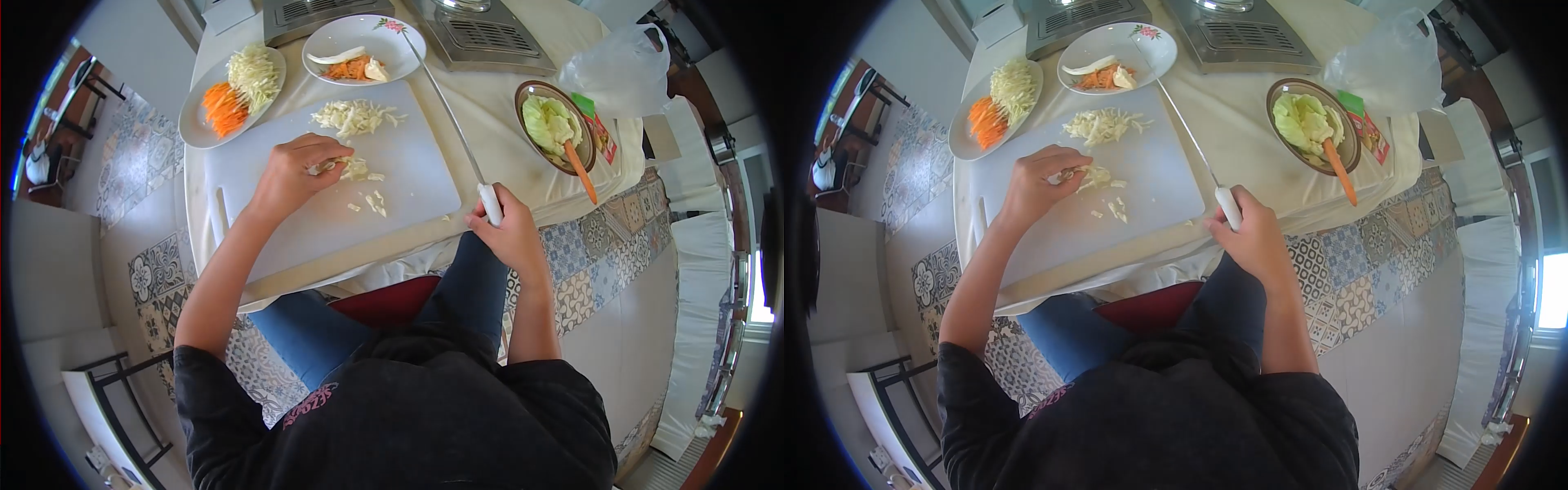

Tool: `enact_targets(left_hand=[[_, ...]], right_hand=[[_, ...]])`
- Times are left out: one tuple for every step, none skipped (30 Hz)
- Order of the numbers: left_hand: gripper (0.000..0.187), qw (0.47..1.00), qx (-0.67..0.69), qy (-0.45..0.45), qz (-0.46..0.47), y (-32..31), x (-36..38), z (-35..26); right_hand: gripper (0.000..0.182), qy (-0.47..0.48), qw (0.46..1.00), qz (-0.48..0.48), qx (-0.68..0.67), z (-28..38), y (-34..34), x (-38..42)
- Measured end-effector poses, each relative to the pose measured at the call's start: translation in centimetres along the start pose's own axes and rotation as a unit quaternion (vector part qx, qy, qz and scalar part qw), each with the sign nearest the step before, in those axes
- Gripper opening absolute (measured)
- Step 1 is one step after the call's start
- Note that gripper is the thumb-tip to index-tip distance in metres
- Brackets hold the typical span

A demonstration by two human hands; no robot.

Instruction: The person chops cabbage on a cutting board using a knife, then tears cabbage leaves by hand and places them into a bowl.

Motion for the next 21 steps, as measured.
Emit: enact_targets(left_hand=[[0.024, 1.0, 0.002, 0.009, 0.002, 0.0, 0.0, -0.1], [0.024, 1.0, 0.002, 0.018, 0.004, 0.0, 0.1, -0.2], [0.024, 1.0, 0.001, 0.017, 0.009, -0.1, 0.2, -0.3], [0.025, 1.0, -0.001, 0.016, 0.013, -0.4, 0.2, -0.4], [0.025, 1.0, -0.005, 0.014, 0.016, -0.5, 0.2, -0.4], [0.025, 1.0, -0.007, 0.007, 0.013, -0.5, 0.2, -0.6], [0.026, 1.0, -0.01, 0.001, 0.011, -0.5, 0.1, -0.7], [0.026, 1.0, -0.013, -0.005, 0.008, -0.6, 0.1, -0.9], [0.025, 1.0, -0.011, -0.003, 0.003, -0.5, 0.1, -0.9], [0.025, 1.0, -0.009, 0.001, -0.002, -0.5, 0.1, -0.9], [0.025, 1.0, -0.01, 0.005, -0.009, -0.3, 0.2, -0.9], [0.025, 1.0, -0.011, 0.001, -0.011, -0.1, 0.2, -0.9], [0.025, 1.0, -0.013, -0.001, -0.016, 0.1, 0.2, -0.9], [0.025, 1.0, -0.015, -0.004, -0.02, 0.3, 0.2, -0.9], [0.025, 1.0, -0.016, -0.005, -0.01, 0.2, 0.2, -0.7], [0.025, 1.0, -0.012, -0.001, -0.005, 0.1, 0.3, -0.5], [0.024, 1.0, -0.006, 0.002, 0.002, -0.1, 0.3, -0.4], [0.024, 1.0, 0.001, 0.003, 0.009, -0.3, 0.3, -0.3], [0.025, 1.0, 0.005, 0.002, 0.011, -0.4, 0.2, -0.5], [0.025, 1.0, 0.009, 0.002, 0.002, -0.4, 0.3, -0.4], [0.025, 1.0, 0.014, 0.002, -0.007, -0.3, 0.2, -0.4]], right_hand=[[0.023, 0.004, 1.0, -0.008, 0.016, 0.2, -0.1, 0.1], [0.025, 0.006, 1.0, -0.021, 0.021, 0.4, -0.5, 0.3], [0.028, 0.01, 0.999, -0.033, 0.025, 0.6, -1.0, 0.4], [0.03, 0.016, 0.998, -0.044, 0.029, 0.9, -1.5, 0.5], [0.033, -0.003, 0.998, -0.042, 0.055, 1.2, -1.8, 0.5], [0.033, 0.024, 0.996, -0.057, 0.067, 1.3, -2.1, 0.4], [0.033, 0.052, 0.993, -0.072, 0.079, 0.9, -2.6, 0.3], [0.033, 0.08, 0.989, -0.086, 0.091, 0.8, -3.0, 0.2], [0.032, 0.081, 0.988, -0.091, 0.097, 0.7, -3.1, 0.2], [0.031, 0.082, 0.987, -0.094, 0.103, 0.6, -3.0, 0.3], [0.031, 0.085, 0.986, -0.096, 0.108, 0.6, -3.0, 0.3], [0.03, 0.067, 0.991, -0.082, 0.085, 0.8, -3.0, 0.2], [0.029, 0.05, 0.995, -0.065, 0.063, 1.3, -2.9, 0.5], [0.028, 0.033, 0.997, -0.048, 0.042, 1.8, -2.9, 0.5], [0.027, 0.009, 0.999, -0.039, 0.03, 2.3, -3.0, 0.4], [0.027, 0.018, 0.999, -0.039, 0.022, 2.6, -3.3, 0.0], [0.027, 0.024, 0.999, -0.041, 0.015, 2.7, -3.7, -0.4], [0.027, 0.03, 0.999, -0.044, 0.007, 2.8, -4.0, -0.8], [0.027, 0.041, 0.998, -0.04, 0.004, 2.9, -4.5, -1.2], [0.027, 0.051, 0.998, -0.037, 0.002, 2.9, -4.9, -1.7], [0.026, 0.061, 0.998, -0.035, -0.001, 3.0, -5.2, -2.2]])
Point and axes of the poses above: each hand's wrist, its own x-axis away from the middle knuckle, its own y-axis out of the back of the hand, z = x × y, the point moved 6 cm from there along -x, towards the middle knuckle, and after that the axes turned 5 degrees about -x, right-handed, at the moved point
